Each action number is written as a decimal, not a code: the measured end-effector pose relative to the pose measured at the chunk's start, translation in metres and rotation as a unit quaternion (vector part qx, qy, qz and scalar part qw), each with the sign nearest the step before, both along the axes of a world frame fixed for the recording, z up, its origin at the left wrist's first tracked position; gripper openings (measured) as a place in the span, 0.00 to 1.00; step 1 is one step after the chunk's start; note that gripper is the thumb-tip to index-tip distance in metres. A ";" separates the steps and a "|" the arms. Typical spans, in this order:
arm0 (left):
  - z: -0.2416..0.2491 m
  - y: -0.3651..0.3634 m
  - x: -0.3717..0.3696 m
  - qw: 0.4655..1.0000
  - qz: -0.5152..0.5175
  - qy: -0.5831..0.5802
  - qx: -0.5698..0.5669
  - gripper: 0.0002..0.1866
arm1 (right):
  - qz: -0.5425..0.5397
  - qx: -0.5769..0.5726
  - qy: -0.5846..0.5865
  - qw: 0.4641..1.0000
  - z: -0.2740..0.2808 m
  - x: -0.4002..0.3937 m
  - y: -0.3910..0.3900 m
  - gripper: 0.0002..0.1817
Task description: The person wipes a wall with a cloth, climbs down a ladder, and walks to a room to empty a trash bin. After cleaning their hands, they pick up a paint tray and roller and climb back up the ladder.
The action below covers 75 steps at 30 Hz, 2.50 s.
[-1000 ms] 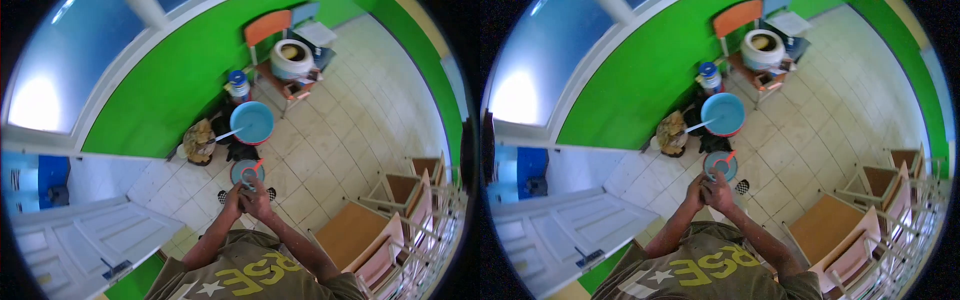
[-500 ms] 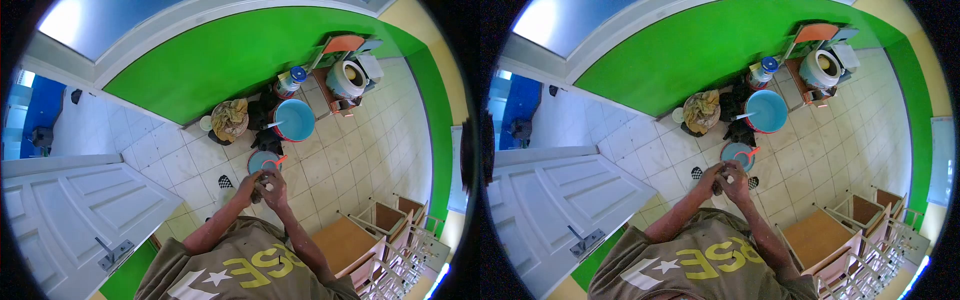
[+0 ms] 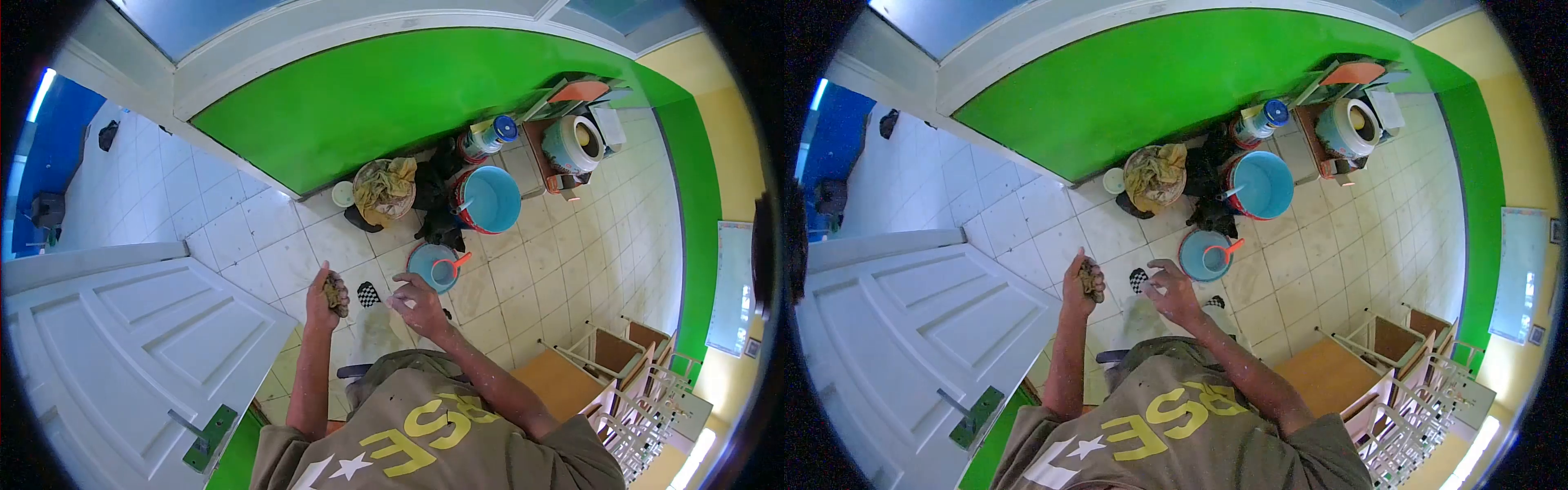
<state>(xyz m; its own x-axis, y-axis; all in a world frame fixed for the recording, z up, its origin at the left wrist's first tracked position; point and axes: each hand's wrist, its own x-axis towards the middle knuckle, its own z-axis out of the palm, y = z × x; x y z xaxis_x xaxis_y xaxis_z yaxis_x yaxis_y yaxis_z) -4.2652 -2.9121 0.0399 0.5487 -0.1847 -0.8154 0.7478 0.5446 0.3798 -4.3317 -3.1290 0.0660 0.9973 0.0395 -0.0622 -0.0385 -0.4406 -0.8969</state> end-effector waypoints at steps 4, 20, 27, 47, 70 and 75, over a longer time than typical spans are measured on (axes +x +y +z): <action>-0.017 0.010 0.002 0.999 0.047 -0.002 -0.010 0.19 | -0.030 -0.020 0.034 0.999 -0.012 0.001 -0.016 0.05; -0.095 -0.170 0.089 0.997 -0.039 -0.039 0.051 0.16 | -0.240 -0.017 0.033 0.970 -0.096 0.046 -0.319 0.18; -0.109 -0.335 0.110 0.988 -0.061 -0.014 0.143 0.16 | -0.230 -0.144 -0.001 0.963 -0.156 0.191 -0.485 0.47; -0.329 -0.555 0.250 0.968 -0.202 -0.008 0.151 0.20 | -0.064 -0.364 0.024 0.929 -0.291 0.389 -0.542 0.61; -0.421 -0.611 0.327 0.979 -0.154 -0.007 0.136 0.17 | -0.305 -0.305 0.236 0.871 -0.296 0.063 -0.617 0.59; -0.436 -0.593 0.339 0.950 -0.257 -0.066 0.163 0.16 | -0.296 -0.328 0.282 0.852 -0.394 0.034 -0.644 0.59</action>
<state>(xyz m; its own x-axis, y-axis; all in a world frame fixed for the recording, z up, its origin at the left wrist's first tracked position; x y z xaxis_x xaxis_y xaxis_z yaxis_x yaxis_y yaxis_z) -3.9260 -3.5046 -0.3956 0.5558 -0.2040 -0.8059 0.8174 -0.0422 0.5745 -4.2980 -3.7734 -0.3278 0.6349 -0.6874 -0.3527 -0.7710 -0.5934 -0.2312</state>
